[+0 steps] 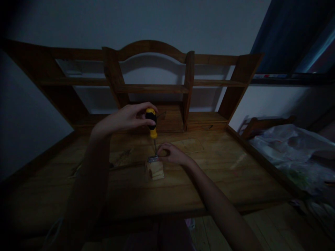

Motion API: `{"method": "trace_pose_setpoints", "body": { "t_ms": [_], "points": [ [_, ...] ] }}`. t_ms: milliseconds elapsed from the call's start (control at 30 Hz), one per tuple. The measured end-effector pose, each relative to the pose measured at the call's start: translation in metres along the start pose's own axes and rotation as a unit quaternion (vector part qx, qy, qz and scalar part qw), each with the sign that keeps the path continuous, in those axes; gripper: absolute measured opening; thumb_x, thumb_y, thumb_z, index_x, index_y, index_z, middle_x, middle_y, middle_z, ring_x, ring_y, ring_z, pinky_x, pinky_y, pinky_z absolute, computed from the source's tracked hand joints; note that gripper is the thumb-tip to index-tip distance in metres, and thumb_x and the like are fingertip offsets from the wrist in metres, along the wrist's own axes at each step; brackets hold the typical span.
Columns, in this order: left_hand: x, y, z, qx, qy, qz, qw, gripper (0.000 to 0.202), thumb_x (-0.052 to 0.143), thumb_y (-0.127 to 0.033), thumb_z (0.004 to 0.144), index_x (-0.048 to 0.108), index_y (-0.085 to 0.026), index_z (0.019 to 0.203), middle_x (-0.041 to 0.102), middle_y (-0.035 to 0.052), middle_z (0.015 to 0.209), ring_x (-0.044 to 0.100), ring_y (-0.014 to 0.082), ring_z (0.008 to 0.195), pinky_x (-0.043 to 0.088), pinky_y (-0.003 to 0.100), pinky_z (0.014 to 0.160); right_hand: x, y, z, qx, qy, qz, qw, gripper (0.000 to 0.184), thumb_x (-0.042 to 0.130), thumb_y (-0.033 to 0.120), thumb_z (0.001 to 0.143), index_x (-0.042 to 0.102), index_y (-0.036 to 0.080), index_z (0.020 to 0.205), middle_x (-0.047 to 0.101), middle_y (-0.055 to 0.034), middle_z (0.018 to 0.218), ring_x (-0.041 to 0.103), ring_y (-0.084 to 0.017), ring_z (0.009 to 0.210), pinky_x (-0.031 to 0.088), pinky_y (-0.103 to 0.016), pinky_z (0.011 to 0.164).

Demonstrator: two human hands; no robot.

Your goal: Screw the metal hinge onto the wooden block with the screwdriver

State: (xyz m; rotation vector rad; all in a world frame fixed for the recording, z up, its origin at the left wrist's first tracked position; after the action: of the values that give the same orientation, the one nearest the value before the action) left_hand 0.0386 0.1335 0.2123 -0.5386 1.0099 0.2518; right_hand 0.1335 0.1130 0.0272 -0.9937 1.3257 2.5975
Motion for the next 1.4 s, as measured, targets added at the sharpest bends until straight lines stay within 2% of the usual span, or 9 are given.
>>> {"method": "trace_pose_setpoints", "body": {
  "t_ms": [267, 833, 1100, 1233, 1400],
  "points": [
    [0.002, -0.002, 0.0, 0.001, 0.007, -0.005, 1.0, 0.043, 0.063, -0.049, 0.083, 0.059, -0.023, 0.117, 0.063, -0.0005, 0.085, 0.056, 0.0132, 0.069, 0.038, 0.023, 0.062, 0.0, 0.002, 0.001, 0.003, 0.004, 0.002, 1.0, 0.019, 0.078, 0.032, 0.08, 0.069, 0.022, 0.093, 0.067, -0.0039, 0.109, 0.061, -0.02, 0.105, 0.046, -0.037, 0.099],
    [0.0, -0.004, 0.0, -0.007, 0.003, 0.006, 1.0, 0.043, 0.065, -0.05, 0.082, 0.06, -0.023, 0.116, 0.06, -0.0018, 0.078, 0.054, 0.0135, 0.067, 0.038, 0.024, 0.063, 0.0, 0.001, 0.0, -0.005, 0.002, -0.002, 1.0, 0.019, 0.078, 0.032, 0.08, 0.069, 0.022, 0.093, 0.067, -0.0033, 0.106, 0.062, -0.02, 0.104, 0.046, -0.038, 0.098],
    [-0.002, -0.009, -0.004, 0.003, 0.023, -0.008, 1.0, 0.051, 0.061, -0.044, 0.086, 0.056, -0.025, 0.133, 0.063, 0.0002, 0.083, 0.055, 0.0144, 0.071, 0.039, 0.024, 0.067, 0.0, 0.004, 0.001, -0.014, 0.007, 0.003, 1.0, 0.018, 0.077, 0.032, 0.081, 0.068, 0.022, 0.093, 0.068, -0.0035, 0.106, 0.062, -0.02, 0.104, 0.047, -0.038, 0.098],
    [-0.001, -0.016, -0.01, 0.009, 0.06, -0.027, 0.998, 0.055, 0.058, -0.037, 0.088, 0.049, -0.026, 0.142, 0.066, 0.0016, 0.092, 0.056, 0.0142, 0.073, 0.041, 0.025, 0.069, 0.0, 0.003, 0.0, -0.007, 0.003, -0.001, 1.0, 0.018, 0.077, 0.031, 0.081, 0.068, 0.022, 0.093, 0.068, -0.004, 0.106, 0.062, -0.02, 0.104, 0.046, -0.038, 0.099],
    [0.002, -0.024, -0.012, 0.016, 0.083, -0.043, 0.996, 0.053, 0.054, -0.031, 0.089, 0.048, -0.026, 0.142, 0.066, 0.0042, 0.111, 0.06, 0.015, 0.083, 0.044, 0.024, 0.074, 0.001, 0.001, 0.001, 0.004, 0.007, -0.002, 1.0, 0.019, 0.077, 0.032, 0.08, 0.069, 0.022, 0.095, 0.068, -0.0041, 0.108, 0.061, -0.021, 0.106, 0.046, -0.039, 0.099]
  ]
}}
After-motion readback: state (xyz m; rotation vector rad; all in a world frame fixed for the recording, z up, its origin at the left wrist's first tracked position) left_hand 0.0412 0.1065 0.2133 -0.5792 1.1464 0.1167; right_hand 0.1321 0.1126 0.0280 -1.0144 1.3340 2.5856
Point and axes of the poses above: each hand's wrist, its own z-axis towards the middle knuckle, its own x-axis out of the palm, y = z × x, the point moved 10 cm from there along z, towards the middle knuckle
